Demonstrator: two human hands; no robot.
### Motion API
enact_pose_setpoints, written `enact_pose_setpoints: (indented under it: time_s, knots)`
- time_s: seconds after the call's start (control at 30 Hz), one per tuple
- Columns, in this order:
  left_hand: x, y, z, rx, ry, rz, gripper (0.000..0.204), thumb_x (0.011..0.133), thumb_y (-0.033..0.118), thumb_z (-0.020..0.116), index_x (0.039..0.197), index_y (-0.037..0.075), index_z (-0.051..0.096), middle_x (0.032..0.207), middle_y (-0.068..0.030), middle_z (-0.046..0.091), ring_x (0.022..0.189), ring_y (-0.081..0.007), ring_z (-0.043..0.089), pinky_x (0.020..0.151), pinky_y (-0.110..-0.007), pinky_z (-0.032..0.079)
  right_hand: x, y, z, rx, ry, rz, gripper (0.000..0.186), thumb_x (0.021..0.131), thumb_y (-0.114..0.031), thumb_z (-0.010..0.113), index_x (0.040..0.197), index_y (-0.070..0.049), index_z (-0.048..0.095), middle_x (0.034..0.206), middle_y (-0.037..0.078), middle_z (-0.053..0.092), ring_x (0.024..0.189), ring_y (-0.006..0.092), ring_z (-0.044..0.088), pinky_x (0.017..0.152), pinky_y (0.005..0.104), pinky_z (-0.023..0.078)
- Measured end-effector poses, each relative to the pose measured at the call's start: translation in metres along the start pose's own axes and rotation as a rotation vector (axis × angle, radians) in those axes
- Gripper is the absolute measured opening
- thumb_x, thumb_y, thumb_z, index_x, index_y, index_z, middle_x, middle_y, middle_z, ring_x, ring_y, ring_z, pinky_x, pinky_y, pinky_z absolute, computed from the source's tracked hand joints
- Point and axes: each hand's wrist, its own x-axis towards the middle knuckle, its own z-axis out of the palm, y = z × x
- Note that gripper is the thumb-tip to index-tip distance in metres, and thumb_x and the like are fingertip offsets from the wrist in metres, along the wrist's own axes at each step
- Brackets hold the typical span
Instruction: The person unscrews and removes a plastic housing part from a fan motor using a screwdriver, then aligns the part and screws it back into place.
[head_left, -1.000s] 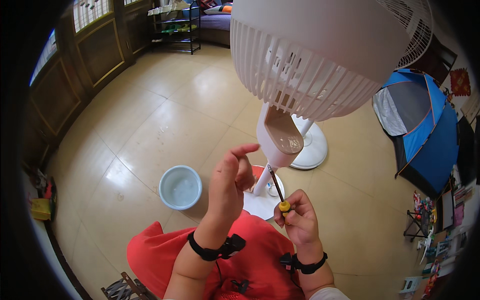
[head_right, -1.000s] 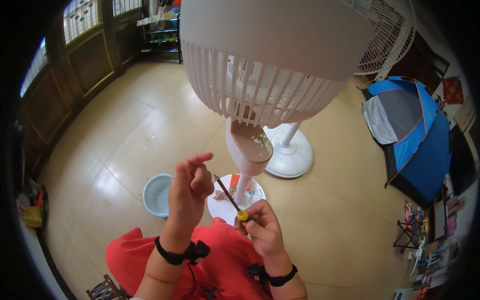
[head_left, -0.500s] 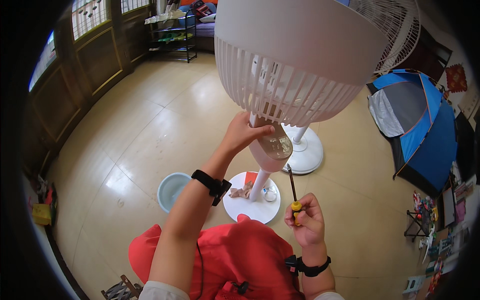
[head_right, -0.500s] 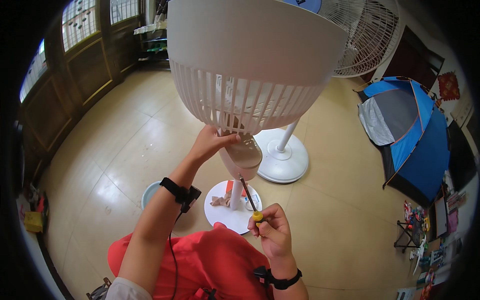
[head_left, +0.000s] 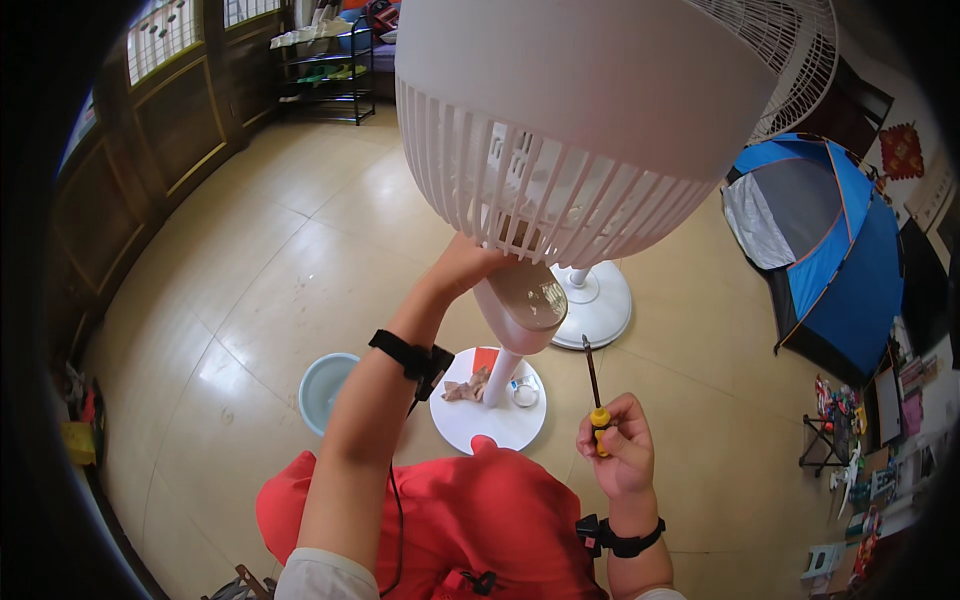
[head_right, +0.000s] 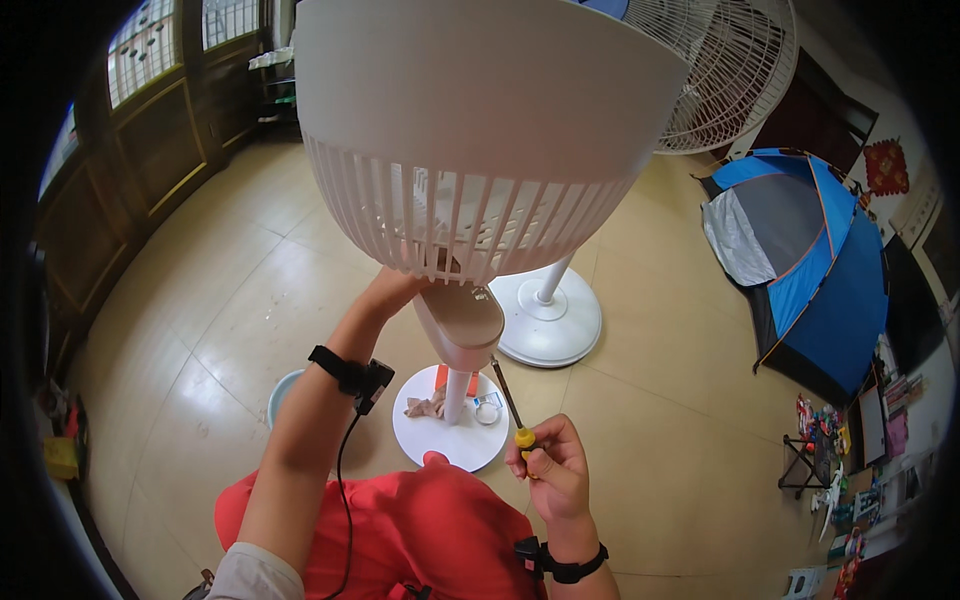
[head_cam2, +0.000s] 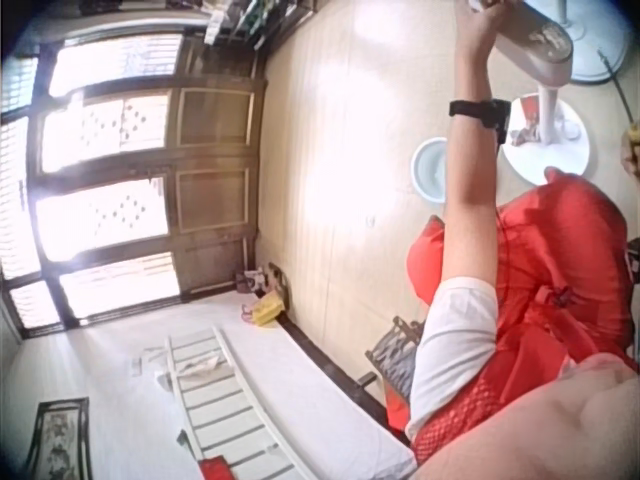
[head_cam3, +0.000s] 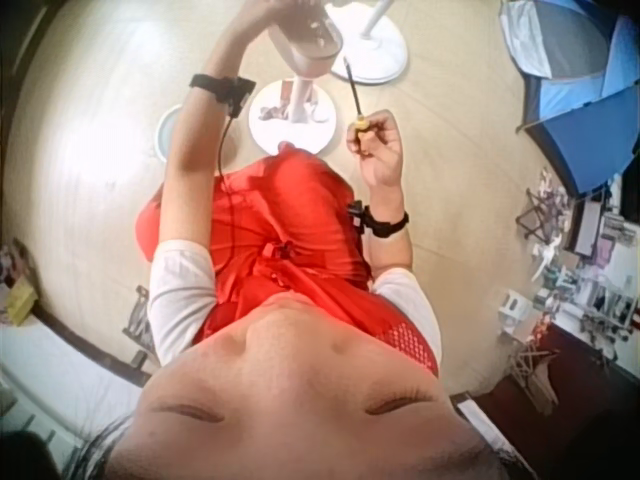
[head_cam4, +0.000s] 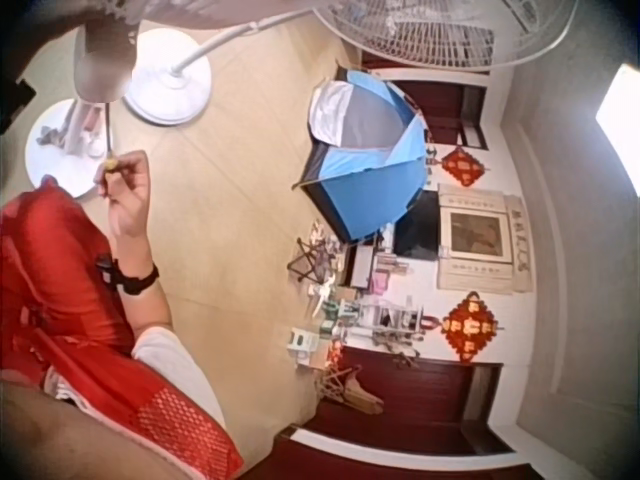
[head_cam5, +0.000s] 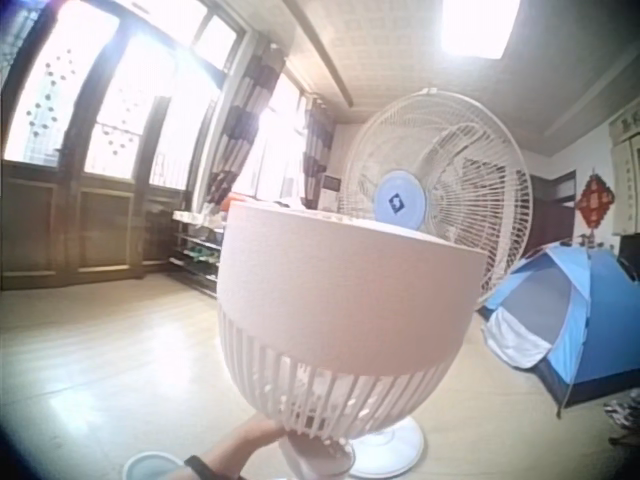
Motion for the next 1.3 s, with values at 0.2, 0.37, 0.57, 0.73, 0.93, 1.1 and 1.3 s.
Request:
enact_pose_setpoints:
  time_s: [0.2,0.37,0.57,0.73,0.93,1.1,1.3]
  knots:
    - [-0.002,-0.003,0.015,0.137,0.273,0.199,0.029,0.071,0.013,0.067,0.097,0.0,0.064,0.085,-0.0109,0.067,0.08,-0.0202,0.063,0.074,-0.034,0.049,0.006,0.004,-0.004,-0.009,0.016,0.002,0.031,0.082,-0.024,0.07,0.096,-0.008,0.047,0.077,0.013,0.058,0.063,0.0159,0.049,0.059,0.0259,0.039]
    - [-0.002,-0.009,0.019,0.224,0.414,0.352,0.027,0.069,0.012,0.068,0.094,0.001,0.066,0.083,-0.011,0.068,0.075,-0.0215,0.065,0.069,-0.033,0.05,0.009,0.006,-0.007,-0.011,0.024,0.011,0.03,0.082,-0.024,0.07,0.095,-0.009,0.047,0.077,0.013,0.058,0.064,0.0157,0.049,0.059,0.0257,0.039]
    - [-0.002,-0.013,0.022,0.209,0.505,0.522,0.023,0.067,0.01,0.068,0.089,0.003,0.066,0.079,-0.0103,0.067,0.067,-0.0246,0.064,0.064,-0.032,0.05,0.01,0.007,-0.01,-0.02,0.042,0.024,0.03,0.082,-0.023,0.07,0.096,-0.009,0.047,0.078,0.013,0.058,0.064,0.016,0.049,0.059,0.026,0.039]
    - [-0.001,-0.018,0.021,0.295,0.557,0.551,0.027,0.066,0.012,0.067,0.092,0.004,0.067,0.078,-0.0126,0.066,0.067,-0.0297,0.063,0.062,-0.035,0.05,0.008,0.002,-0.01,-0.027,0.051,0.02,0.029,0.081,-0.021,0.069,0.096,-0.01,0.047,0.079,0.013,0.058,0.064,0.0163,0.049,0.059,0.0264,0.039]
    - [-0.001,-0.014,0.022,0.323,0.609,0.587,0.027,0.066,0.014,0.067,0.09,0.005,0.067,0.079,-0.0139,0.066,0.068,-0.0324,0.063,0.062,-0.036,0.05,-0.003,-0.005,-0.012,-0.03,0.031,-0.005,0.026,0.084,-0.021,0.067,0.096,-0.008,0.047,0.081,0.014,0.06,0.066,0.0158,0.05,0.06,0.0263,0.04]
    - [-0.003,-0.011,0.021,0.426,0.647,0.482,0.024,0.067,0.015,0.069,0.088,0.003,0.068,0.078,-0.0139,0.067,0.07,-0.0298,0.065,0.063,-0.035,0.051,-0.011,-0.013,-0.014,-0.057,0.066,-0.011,0.028,0.082,-0.021,0.069,0.096,-0.011,0.048,0.079,0.012,0.058,0.065,0.0158,0.049,0.059,0.0256,0.039]
    - [0.005,-0.015,0.027,0.504,0.784,0.439,0.02,0.063,0.017,0.072,0.078,0.004,0.067,0.075,-0.0133,0.062,0.071,-0.0334,0.06,0.063,-0.041,0.049,-0.017,-0.018,-0.025,-0.055,0.054,-0.03,0.028,0.085,-0.024,0.067,0.095,-0.008,0.047,0.08,0.014,0.06,0.064,0.0152,0.049,0.059,0.0258,0.04]
